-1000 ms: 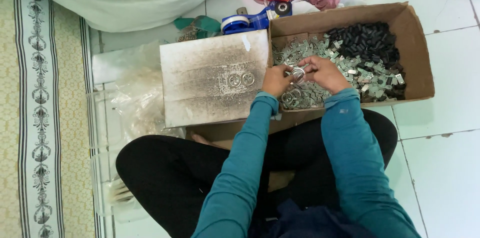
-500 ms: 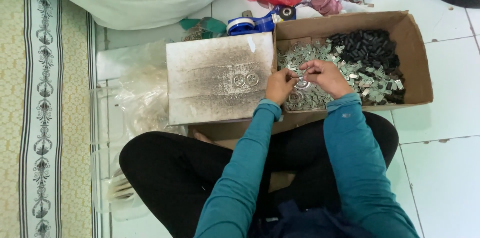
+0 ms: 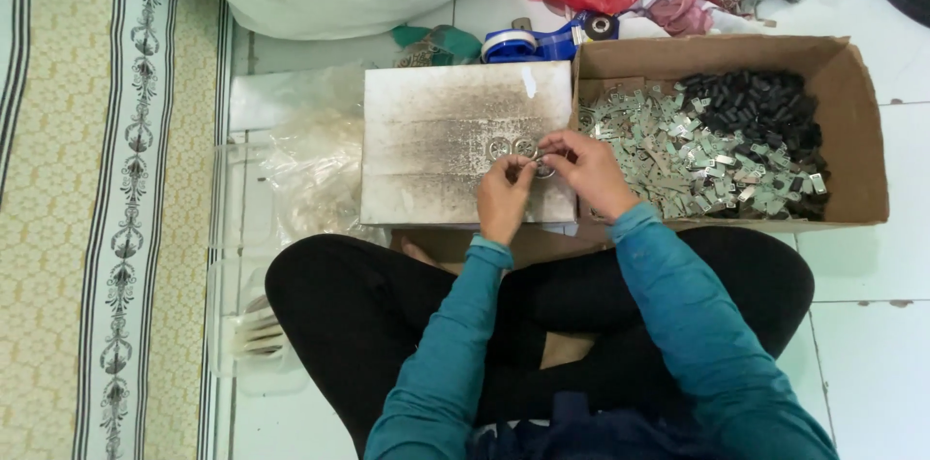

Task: The person sits on the floor and sorts through small metal medallions and mirror pieces, picking them up by hand and placing them into a plastic bag.

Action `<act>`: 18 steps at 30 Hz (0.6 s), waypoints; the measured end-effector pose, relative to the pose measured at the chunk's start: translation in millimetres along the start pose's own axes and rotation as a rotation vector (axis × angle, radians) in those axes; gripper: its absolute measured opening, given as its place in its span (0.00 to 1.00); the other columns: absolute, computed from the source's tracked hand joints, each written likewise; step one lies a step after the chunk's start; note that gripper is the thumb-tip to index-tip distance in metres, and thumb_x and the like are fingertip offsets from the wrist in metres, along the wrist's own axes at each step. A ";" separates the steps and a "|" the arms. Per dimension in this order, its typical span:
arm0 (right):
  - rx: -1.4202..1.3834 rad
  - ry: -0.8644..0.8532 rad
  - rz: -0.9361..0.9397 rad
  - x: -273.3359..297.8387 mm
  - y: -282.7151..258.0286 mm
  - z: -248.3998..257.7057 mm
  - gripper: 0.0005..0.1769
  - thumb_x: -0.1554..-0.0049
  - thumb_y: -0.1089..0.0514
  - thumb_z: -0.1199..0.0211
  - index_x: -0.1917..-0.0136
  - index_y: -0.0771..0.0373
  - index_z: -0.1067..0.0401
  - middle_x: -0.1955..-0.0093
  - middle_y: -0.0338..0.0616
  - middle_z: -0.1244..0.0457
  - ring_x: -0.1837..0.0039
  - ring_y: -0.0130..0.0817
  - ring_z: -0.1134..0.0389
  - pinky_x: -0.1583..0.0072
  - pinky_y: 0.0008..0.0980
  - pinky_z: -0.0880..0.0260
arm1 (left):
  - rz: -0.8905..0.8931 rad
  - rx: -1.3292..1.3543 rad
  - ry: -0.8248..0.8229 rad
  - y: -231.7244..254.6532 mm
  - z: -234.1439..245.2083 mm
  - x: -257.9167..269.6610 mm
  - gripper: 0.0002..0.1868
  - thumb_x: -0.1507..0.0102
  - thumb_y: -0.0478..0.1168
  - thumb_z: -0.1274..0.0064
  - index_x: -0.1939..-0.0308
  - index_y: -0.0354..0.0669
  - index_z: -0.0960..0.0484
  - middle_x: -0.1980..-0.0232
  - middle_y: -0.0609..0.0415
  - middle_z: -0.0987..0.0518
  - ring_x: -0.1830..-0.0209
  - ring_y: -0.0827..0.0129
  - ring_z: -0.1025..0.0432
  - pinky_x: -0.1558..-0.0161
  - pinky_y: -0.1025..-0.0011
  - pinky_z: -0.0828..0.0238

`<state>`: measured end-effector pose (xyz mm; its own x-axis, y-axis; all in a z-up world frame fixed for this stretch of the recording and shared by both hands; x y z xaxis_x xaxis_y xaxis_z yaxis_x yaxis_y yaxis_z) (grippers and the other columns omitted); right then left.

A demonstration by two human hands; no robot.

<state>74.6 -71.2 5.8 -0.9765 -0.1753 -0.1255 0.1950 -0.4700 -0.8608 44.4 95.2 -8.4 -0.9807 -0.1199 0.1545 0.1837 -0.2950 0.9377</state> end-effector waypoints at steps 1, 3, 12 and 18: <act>-0.002 -0.002 0.002 -3.6 -1.5 -8.0 0.15 0.44 0.62 0.28 0.44 0.51 0.19 0.54 0.37 0.27 0.47 0.33 0.26 0.41 0.35 0.28 | 0.001 -0.001 0.003 -8.1 2.6 -5.1 0.11 0.35 0.43 0.40 0.55 0.39 0.14 0.63 0.42 0.16 0.61 0.52 0.20 0.59 0.57 0.25; 0.042 0.049 0.104 -10.6 -11.0 -20.4 0.13 0.44 0.62 0.28 0.45 0.53 0.20 0.55 0.39 0.27 0.48 0.40 0.26 0.41 0.39 0.29 | -0.076 -0.162 0.119 -18.5 14.1 -15.0 0.08 0.36 0.44 0.40 0.57 0.47 0.15 0.62 0.47 0.16 0.60 0.51 0.19 0.60 0.55 0.23; 0.111 0.144 0.218 -8.7 -15.4 -17.0 0.10 0.40 0.66 0.32 0.44 0.59 0.20 0.52 0.44 0.28 0.47 0.44 0.26 0.43 0.40 0.26 | -0.218 -0.295 0.186 -7.0 25.5 -10.6 0.14 0.31 0.38 0.47 0.41 0.45 0.21 0.46 0.48 0.29 0.46 0.41 0.25 0.50 0.46 0.23; 0.162 0.040 -0.075 -5.8 18.4 53.4 0.10 0.38 0.62 0.32 0.43 0.57 0.21 0.50 0.44 0.28 0.48 0.43 0.27 0.48 0.41 0.27 | -0.444 -0.255 0.002 14.7 -39.6 -16.1 0.12 0.34 0.36 0.46 0.47 0.52 0.16 0.52 0.54 0.24 0.47 0.53 0.23 0.47 0.61 0.23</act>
Point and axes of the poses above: each hand's wrist, its own x-axis away from the middle knuckle, its own z-axis out of the back of the hand, y = z × x, the point moved 6 cm from there along -x, towards the middle knuckle
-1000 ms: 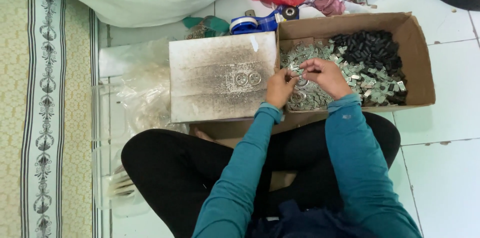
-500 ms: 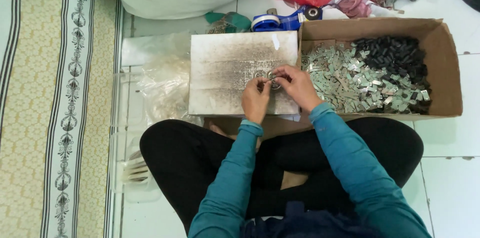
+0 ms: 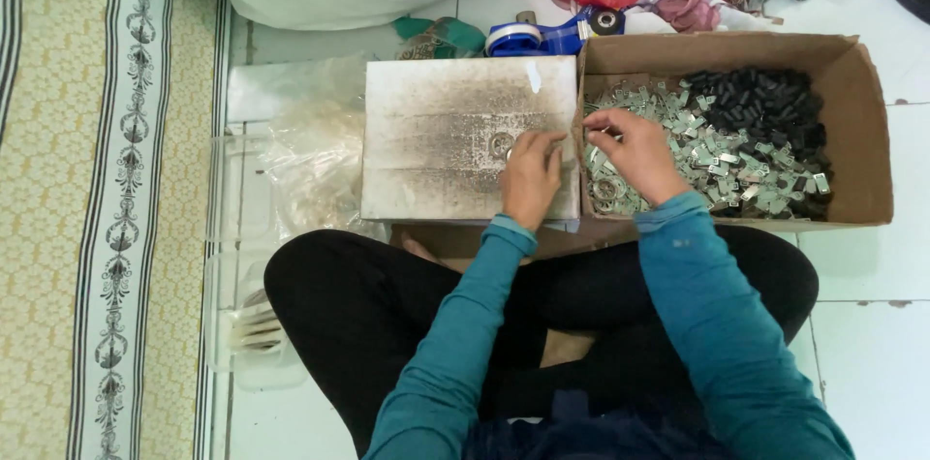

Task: The person sits on the floor and sorts through small metal medallions and mirror pieces, picking them up by hand and placing them into a plastic bag.

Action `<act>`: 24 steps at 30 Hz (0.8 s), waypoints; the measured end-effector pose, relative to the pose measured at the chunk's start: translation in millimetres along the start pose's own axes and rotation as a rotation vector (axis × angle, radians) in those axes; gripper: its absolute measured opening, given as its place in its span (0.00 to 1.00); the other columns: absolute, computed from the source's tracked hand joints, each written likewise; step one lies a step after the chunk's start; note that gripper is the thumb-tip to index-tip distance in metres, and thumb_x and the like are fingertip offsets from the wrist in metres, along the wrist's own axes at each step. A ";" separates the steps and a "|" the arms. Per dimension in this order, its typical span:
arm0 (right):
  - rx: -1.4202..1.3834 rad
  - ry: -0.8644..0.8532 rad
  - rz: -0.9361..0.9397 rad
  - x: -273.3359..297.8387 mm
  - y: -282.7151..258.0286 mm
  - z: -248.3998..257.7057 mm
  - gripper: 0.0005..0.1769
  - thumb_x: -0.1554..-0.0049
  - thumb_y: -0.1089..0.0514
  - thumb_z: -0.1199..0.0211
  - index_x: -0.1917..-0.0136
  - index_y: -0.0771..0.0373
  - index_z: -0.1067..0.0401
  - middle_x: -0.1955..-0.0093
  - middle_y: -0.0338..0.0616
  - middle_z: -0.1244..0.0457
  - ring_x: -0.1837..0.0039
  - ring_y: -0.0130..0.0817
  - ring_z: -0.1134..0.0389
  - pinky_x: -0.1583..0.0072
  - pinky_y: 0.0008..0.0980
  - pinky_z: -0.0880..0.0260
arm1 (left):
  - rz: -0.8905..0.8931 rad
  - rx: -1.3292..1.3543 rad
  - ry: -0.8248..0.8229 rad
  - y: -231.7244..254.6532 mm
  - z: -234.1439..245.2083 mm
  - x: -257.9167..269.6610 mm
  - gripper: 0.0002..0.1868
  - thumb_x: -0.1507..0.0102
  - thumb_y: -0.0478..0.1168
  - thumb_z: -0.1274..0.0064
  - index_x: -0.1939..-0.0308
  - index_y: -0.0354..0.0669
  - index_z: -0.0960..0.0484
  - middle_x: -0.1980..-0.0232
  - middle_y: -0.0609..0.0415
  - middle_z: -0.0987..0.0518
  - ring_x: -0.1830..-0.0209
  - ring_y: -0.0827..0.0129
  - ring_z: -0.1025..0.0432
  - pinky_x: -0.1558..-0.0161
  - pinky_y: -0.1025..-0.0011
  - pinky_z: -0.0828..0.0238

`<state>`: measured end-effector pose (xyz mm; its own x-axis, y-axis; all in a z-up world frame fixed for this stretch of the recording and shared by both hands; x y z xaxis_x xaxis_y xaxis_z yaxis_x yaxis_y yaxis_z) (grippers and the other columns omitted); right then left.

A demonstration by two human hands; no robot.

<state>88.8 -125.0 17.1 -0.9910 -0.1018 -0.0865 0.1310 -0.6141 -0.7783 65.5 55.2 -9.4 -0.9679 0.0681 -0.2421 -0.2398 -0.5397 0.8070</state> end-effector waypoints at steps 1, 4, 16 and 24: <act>0.003 -0.001 -0.006 2.8 11.4 8.7 0.10 0.38 0.62 0.32 0.43 0.57 0.21 0.50 0.44 0.28 0.48 0.43 0.27 0.48 0.41 0.27 | 0.002 0.004 -0.004 -2.3 -24.1 -0.1 0.12 0.34 0.36 0.46 0.47 0.52 0.16 0.52 0.54 0.24 0.47 0.53 0.23 0.47 0.61 0.23; 0.156 -0.096 -0.179 11.2 60.3 28.6 0.12 0.41 0.59 0.31 0.43 0.58 0.21 0.48 0.51 0.28 0.45 0.55 0.27 0.46 0.54 0.28 | -0.160 -0.010 -0.219 5.4 -101.2 -2.4 0.11 0.32 0.34 0.47 0.47 0.51 0.17 0.52 0.54 0.23 0.50 0.55 0.21 0.50 0.63 0.21; 0.609 -0.398 -0.356 23.5 142.6 -40.9 0.20 0.42 0.57 0.37 0.36 0.57 0.22 0.46 0.55 0.28 0.43 0.57 0.26 0.42 0.63 0.26 | -0.314 -0.954 -0.720 -73.7 -268.3 14.3 0.04 0.38 0.37 0.48 0.66 0.49 0.18 0.62 0.52 0.20 0.63 0.63 0.24 0.63 0.62 0.25; 0.403 -0.441 -0.396 29.4 122.2 -40.2 0.24 0.37 0.64 0.46 0.29 0.65 0.28 0.36 0.64 0.32 0.35 0.64 0.31 0.36 0.66 0.30 | -0.243 -0.893 -0.650 -55.7 -243.7 8.6 0.08 0.35 0.34 0.52 0.58 0.44 0.17 0.61 0.52 0.18 0.60 0.63 0.22 0.61 0.61 0.23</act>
Point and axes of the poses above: each hand's wrist, its own x-axis away from the middle knuckle, its own z-axis out of the back of the hand, y = z × x, the point moved 6 cm from there along -x, towards the middle knuckle
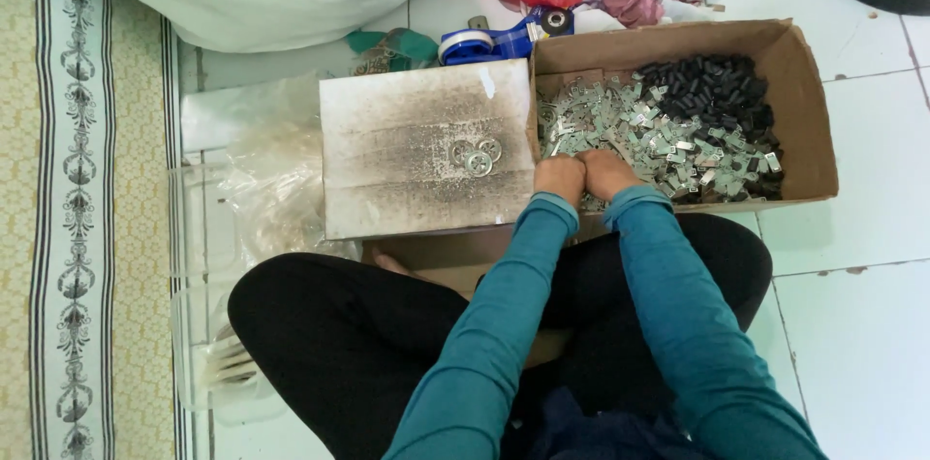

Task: The person sits on the floor and sorts through small metal medallions and mirror pieces, picking them up by hand and placing them into a plastic bag.

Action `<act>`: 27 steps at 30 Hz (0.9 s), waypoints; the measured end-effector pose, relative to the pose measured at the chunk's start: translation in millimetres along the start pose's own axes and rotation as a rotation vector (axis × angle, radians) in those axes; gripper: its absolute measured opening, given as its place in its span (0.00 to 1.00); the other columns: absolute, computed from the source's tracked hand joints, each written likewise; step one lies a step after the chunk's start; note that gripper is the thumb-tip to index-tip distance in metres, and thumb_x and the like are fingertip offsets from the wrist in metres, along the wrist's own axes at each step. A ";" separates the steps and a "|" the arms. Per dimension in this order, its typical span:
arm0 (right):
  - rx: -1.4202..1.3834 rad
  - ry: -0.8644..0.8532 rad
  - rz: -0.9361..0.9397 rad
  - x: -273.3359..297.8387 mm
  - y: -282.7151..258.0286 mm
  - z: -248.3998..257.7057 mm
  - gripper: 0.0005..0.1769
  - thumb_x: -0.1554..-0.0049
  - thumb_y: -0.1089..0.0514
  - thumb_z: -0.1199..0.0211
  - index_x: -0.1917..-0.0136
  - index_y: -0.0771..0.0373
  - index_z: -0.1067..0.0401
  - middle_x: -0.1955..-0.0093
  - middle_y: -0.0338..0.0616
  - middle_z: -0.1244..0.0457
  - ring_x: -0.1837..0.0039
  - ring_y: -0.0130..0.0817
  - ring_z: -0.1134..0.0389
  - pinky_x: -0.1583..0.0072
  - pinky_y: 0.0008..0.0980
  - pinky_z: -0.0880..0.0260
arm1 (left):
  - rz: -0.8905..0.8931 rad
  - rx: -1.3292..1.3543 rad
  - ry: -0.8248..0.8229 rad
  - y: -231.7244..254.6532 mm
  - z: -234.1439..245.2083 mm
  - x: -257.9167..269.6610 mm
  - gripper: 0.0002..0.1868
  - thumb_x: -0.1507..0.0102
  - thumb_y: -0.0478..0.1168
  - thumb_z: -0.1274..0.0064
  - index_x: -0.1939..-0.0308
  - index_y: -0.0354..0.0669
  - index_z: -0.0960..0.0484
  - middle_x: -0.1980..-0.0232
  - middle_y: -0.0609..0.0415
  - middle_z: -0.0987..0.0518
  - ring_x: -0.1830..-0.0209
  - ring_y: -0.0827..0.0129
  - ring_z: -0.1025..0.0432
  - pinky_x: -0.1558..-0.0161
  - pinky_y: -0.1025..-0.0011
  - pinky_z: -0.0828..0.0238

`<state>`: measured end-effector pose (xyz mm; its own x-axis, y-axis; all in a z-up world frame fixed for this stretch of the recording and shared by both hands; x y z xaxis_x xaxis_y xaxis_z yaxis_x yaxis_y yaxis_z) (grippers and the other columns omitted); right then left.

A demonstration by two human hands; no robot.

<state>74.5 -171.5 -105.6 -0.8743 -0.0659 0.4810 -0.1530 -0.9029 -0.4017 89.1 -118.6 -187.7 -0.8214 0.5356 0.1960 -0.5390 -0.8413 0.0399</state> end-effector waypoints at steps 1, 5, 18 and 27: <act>0.001 -0.002 0.002 -0.1 1.2 1.2 0.24 0.37 0.64 0.46 0.29 0.65 0.28 0.36 0.64 0.32 0.35 0.64 0.31 0.36 0.66 0.30 | 0.003 0.001 -0.001 -2.6 11.6 6.0 0.08 0.35 0.34 0.52 0.58 0.44 0.17 0.61 0.52 0.18 0.60 0.63 0.22 0.61 0.61 0.23; -0.091 0.136 0.041 -11.1 18.2 13.2 0.17 0.42 0.64 0.40 0.39 0.67 0.23 0.46 0.65 0.30 0.41 0.68 0.30 0.42 0.68 0.28 | 0.002 0.209 0.100 -17.4 65.0 27.5 0.08 0.35 0.30 0.51 0.53 0.38 0.22 0.61 0.44 0.18 0.61 0.58 0.19 0.60 0.59 0.19; -0.510 0.472 0.475 50.0 -130.3 73.0 0.12 0.42 0.61 0.27 0.44 0.55 0.18 0.51 0.49 0.29 0.44 0.49 0.28 0.42 0.46 0.27 | 0.422 1.223 0.497 -146.1 166.4 152.1 0.12 0.36 0.42 0.40 0.52 0.44 0.19 0.58 0.40 0.15 0.53 0.39 0.21 0.53 0.46 0.26; -0.388 0.477 0.498 -13.3 -171.3 32.9 0.11 0.40 0.60 0.31 0.44 0.52 0.19 0.51 0.51 0.29 0.44 0.53 0.27 0.42 0.47 0.27 | 0.497 0.911 0.695 -193.0 139.2 164.0 0.16 0.37 0.35 0.41 0.45 0.47 0.19 0.50 0.47 0.24 0.45 0.44 0.25 0.46 0.54 0.25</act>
<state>127.5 -29.9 -17.5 -0.9718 -0.1552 -0.1777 0.2356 -0.5968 -0.7670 84.3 121.4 -26.9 -0.9731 -0.1629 -0.1631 -0.0452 -0.5589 0.8280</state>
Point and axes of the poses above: each hand's wrist, its own x-axis away from the middle knuckle, its own z-axis out of the back of the hand, y = z × x, the point moved 6 cm from there along -x, towards the middle knuckle
